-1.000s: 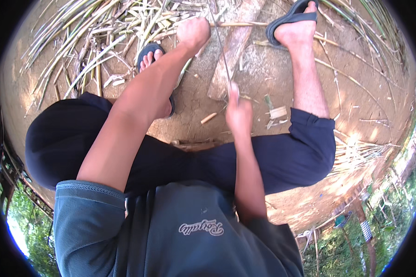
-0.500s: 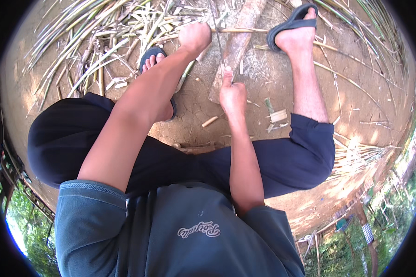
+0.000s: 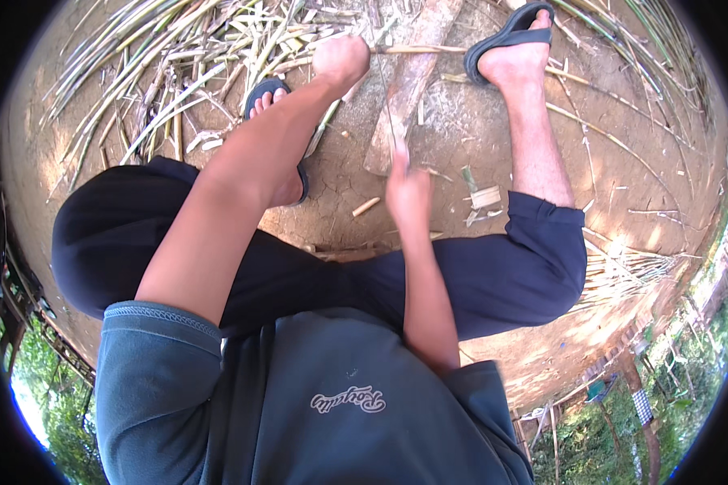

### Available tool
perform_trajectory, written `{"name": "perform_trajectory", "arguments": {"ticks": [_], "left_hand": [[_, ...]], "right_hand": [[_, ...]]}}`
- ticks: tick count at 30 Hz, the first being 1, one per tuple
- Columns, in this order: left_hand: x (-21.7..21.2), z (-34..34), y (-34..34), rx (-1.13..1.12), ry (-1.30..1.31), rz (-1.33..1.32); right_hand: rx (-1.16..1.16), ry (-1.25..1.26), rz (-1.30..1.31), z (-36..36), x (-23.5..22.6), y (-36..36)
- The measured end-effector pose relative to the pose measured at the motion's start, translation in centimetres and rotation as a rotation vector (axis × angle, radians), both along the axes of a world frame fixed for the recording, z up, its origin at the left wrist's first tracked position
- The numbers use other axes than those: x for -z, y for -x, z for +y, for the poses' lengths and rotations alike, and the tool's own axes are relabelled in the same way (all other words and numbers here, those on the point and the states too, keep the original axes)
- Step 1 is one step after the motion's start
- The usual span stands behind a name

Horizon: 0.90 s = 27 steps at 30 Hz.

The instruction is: The person sits on the ground and uses a hand saw to cut long bamboo stalks into smaller pieces. They hold the stalks with their left hand and saw with their right hand, accumulating a pile of cut bamboo segments on the ground.

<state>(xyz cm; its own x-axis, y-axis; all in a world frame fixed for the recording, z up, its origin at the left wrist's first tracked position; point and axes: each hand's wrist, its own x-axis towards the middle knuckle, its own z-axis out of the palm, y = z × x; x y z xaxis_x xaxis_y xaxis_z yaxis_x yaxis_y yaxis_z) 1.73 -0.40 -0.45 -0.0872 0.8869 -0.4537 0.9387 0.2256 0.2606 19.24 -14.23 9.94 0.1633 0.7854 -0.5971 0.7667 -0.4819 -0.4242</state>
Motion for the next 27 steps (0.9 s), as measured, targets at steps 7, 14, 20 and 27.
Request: {"name": "perform_trajectory", "arguments": {"ticks": [7, 14, 20, 27], "left_hand": [[-0.2, 1.1, -0.5, -0.016, -0.037, -0.016], [-0.4, 0.8, 0.9, -0.043, -0.066, -0.029], [-0.7, 1.0, -0.6, -0.017, -0.077, -0.018], [0.6, 2.6, -3.9, 0.041, -0.176, -0.031]], "right_hand": [[0.045, 0.159, -0.09, 2.9, 1.5, 1.1], [-0.036, -0.277, 0.232, -4.6, -0.1, -3.6], [0.067, 0.027, 0.007, 6.0, 2.1, 2.9], [0.056, -0.363, 0.191, -4.5, -1.0, -4.5]]}}
